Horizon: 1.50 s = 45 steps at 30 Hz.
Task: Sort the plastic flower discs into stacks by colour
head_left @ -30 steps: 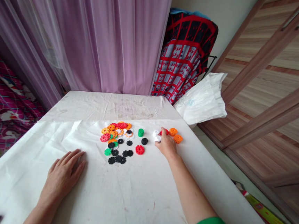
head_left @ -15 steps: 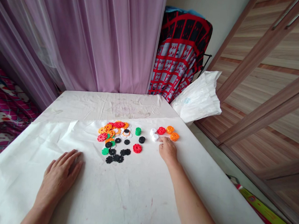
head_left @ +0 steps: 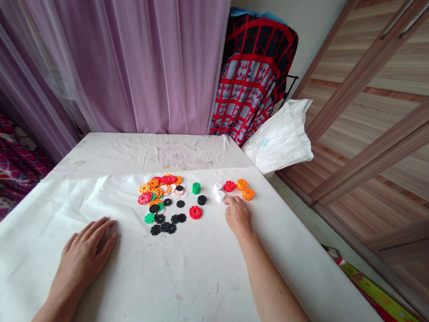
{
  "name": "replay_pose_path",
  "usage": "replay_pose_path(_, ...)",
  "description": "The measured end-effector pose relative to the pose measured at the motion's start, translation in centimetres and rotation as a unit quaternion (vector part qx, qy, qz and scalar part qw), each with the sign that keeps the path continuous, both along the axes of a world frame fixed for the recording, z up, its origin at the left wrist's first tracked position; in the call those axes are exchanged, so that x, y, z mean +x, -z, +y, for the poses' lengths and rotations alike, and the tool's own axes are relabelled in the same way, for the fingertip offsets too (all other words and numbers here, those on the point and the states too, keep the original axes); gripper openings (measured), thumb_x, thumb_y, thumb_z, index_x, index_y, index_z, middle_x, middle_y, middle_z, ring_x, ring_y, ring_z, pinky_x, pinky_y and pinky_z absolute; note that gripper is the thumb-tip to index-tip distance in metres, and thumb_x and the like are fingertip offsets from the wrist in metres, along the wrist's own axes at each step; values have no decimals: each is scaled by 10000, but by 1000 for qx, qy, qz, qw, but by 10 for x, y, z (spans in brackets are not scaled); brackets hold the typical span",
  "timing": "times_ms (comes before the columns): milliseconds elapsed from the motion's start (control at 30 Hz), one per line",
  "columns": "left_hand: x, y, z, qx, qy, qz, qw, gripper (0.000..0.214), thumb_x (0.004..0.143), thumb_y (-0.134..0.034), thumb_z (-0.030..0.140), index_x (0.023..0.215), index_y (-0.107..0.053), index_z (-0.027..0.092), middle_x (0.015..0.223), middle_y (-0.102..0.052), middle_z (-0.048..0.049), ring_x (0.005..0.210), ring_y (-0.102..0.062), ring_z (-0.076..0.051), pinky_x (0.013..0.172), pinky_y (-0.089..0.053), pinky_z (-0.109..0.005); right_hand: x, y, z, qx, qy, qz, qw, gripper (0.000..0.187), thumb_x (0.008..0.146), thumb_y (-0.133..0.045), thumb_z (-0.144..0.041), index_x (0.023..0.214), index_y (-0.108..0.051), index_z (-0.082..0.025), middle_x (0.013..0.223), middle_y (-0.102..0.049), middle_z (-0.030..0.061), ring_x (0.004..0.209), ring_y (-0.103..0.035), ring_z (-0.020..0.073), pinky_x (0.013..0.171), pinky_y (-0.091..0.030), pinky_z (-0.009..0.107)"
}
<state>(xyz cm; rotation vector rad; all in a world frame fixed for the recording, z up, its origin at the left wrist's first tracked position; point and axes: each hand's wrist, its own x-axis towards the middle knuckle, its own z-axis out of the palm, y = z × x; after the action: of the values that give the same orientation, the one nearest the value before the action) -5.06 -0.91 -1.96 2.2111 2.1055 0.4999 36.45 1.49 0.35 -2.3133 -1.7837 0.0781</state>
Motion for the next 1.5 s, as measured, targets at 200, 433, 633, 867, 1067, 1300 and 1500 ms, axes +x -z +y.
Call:
replay_pose_path(200, 1, 0, 0, 5, 3, -4, 1000, 516, 947, -344, 486, 1301, -617, 228, 1432, -576, -115, 1359, -483, -329, 1119, -374, -559, -2, 5, -5, 9, -23, -8, 1000, 381, 892, -467, -97, 1154, -702, -246, 1166, -646, 73, 1070, -551, 210, 893, -419, 283)
replay_pose_path(433, 1, -1, 0, 2, 8, -1, 1000, 518, 944, -353, 485, 1306, -616, 224, 1443, -567, -110, 1369, -472, -323, 1122, -372, -560, -2, 11, -3, 18, -45, -14, 999, 415, 896, -466, -116, 1204, -700, -265, 1189, -649, 68, 1049, -550, 216, 919, -421, 299)
replay_pose_path(633, 3, -2, -1, -2, 0, -2, 1000, 537, 958, -314, 499, 1304, -611, 216, 1442, -571, -102, 1379, -462, -312, 1136, -349, -552, -2, 12, -3, 21, -38, -13, 999, 414, 901, -467, -124, 1207, -703, -273, 1168, -649, 68, 1048, -555, 217, 904, -425, 296)
replay_pose_path(867, 3, -2, -2, 11, -2, -4, 1000, 473, 947, -379, 455, 1297, -618, 244, 1426, -588, -91, 1367, -477, -289, 1143, -349, -516, -5, 10, -3, 23, -28, -12, 999, 413, 899, -482, -126, 1211, -702, -284, 1179, -646, 69, 1055, -556, 210, 898, -425, 285)
replay_pose_path(1067, 5, -4, -2, 11, 0, -3, 1000, 513, 950, -336, 474, 1277, -635, 215, 1421, -591, -106, 1354, -490, -305, 1122, -371, -529, -6, 9, -2, 18, -35, -16, 999, 414, 904, -481, -132, 1226, -695, -281, 1175, -651, 70, 1067, -552, 214, 921, -423, 300)
replay_pose_path(1300, 3, -1, -2, 11, 7, -3, 1000, 527, 951, -327, 477, 1291, -622, 202, 1420, -591, -112, 1358, -484, -315, 1121, -367, -542, -6, 9, -1, 18, -38, -17, 999, 404, 915, -483, -147, 1229, -696, -285, 1187, -650, 65, 1066, -547, 214, 924, -416, 296)
replay_pose_path(1500, 2, 1, -3, 18, 3, -2, 1000, 498, 946, -353, 470, 1291, -621, 231, 1420, -593, -98, 1358, -487, -300, 1132, -360, -517, -6, 9, 1, 19, -22, -14, 999, 388, 918, -492, -169, 1219, -696, -305, 1171, -638, 70, 1053, -551, 214, 870, -423, 289)
